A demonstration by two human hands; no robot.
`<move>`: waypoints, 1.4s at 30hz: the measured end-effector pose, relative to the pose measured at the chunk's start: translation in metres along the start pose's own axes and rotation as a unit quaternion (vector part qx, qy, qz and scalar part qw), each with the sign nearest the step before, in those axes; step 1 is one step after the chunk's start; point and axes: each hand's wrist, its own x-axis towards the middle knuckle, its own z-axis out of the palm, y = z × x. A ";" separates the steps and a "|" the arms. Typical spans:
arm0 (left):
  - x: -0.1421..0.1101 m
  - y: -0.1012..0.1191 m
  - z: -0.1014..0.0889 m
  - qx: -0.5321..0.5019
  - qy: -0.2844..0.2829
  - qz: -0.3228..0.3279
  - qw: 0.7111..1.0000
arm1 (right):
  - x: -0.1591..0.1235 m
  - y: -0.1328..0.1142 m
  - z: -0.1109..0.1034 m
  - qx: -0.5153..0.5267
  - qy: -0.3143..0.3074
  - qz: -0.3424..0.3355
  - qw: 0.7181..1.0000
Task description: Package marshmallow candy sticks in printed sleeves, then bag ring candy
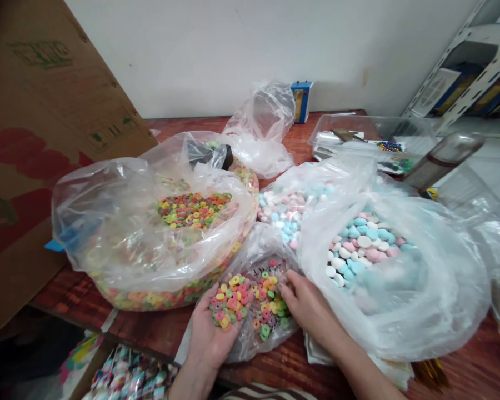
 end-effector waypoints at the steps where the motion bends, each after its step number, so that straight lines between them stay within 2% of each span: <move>1: 0.000 0.000 0.000 -0.001 0.001 0.001 1.000 | -0.001 0.000 -0.002 0.003 0.003 0.009 1.000; 3: -0.002 0.000 0.002 0.001 0.002 0.003 1.000 | -0.006 -0.005 -0.005 0.006 0.004 0.014 1.000; 5: -0.005 -0.001 0.005 0.006 -0.003 0.003 1.000 | -0.011 -0.016 -0.005 0.013 -0.017 -0.009 1.000; 8: -0.008 -0.001 0.010 0.015 -0.007 0.010 1.000 | -0.018 -0.033 0.002 0.032 -0.093 -0.071 0.993; 10: -0.009 0.000 0.010 0.016 -0.007 0.014 1.000 | -0.019 -0.039 0.008 0.043 -0.125 -0.087 0.987; 13: -0.009 0.002 0.007 0.005 -0.012 0.014 1.000 | -0.015 -0.040 0.014 0.075 -0.126 -0.073 0.987; 16: -0.009 0.003 0.002 -0.004 -0.010 0.009 1.000 | -0.006 -0.034 0.012 0.156 -0.121 -0.050 0.979; 22: -0.008 0.004 0.001 -0.009 0.004 0.008 1.000 | -0.003 -0.018 -0.006 0.356 -0.118 0.022 0.927; 27: -0.007 0.003 0.001 0.003 0.003 0.007 1.000 | -0.011 -0.015 -0.021 0.422 -0.112 0.040 0.899; 28: -0.007 0.002 0.001 0.004 0.001 0.010 1.000 | -0.013 -0.017 -0.023 0.413 -0.117 0.036 0.902; 30: -0.007 0.002 0.001 0.006 -0.003 0.016 1.000 | -0.019 -0.024 -0.025 0.313 -0.150 0.005 0.938; 32: -0.007 0.001 0.000 0.008 -0.003 0.017 1.000 | -0.028 -0.032 -0.025 0.083 -0.204 -0.032 0.975; 34: -0.007 0.001 -0.002 0.004 -0.005 0.017 1.000 | -0.039 -0.038 -0.024 -0.146 -0.239 -0.038 0.959; 36: -0.006 0.001 -0.004 -0.003 -0.007 0.017 1.000 | -0.048 -0.042 -0.025 -0.253 -0.261 -0.008 0.931; 40: -0.005 0.001 -0.007 -0.008 -0.009 0.018 1.000 | -0.058 -0.045 -0.029 -0.305 -0.303 0.023 0.903; 42: -0.006 0.002 -0.006 -0.011 -0.005 0.017 1.000 | -0.059 -0.046 -0.032 -0.300 -0.301 0.026 0.905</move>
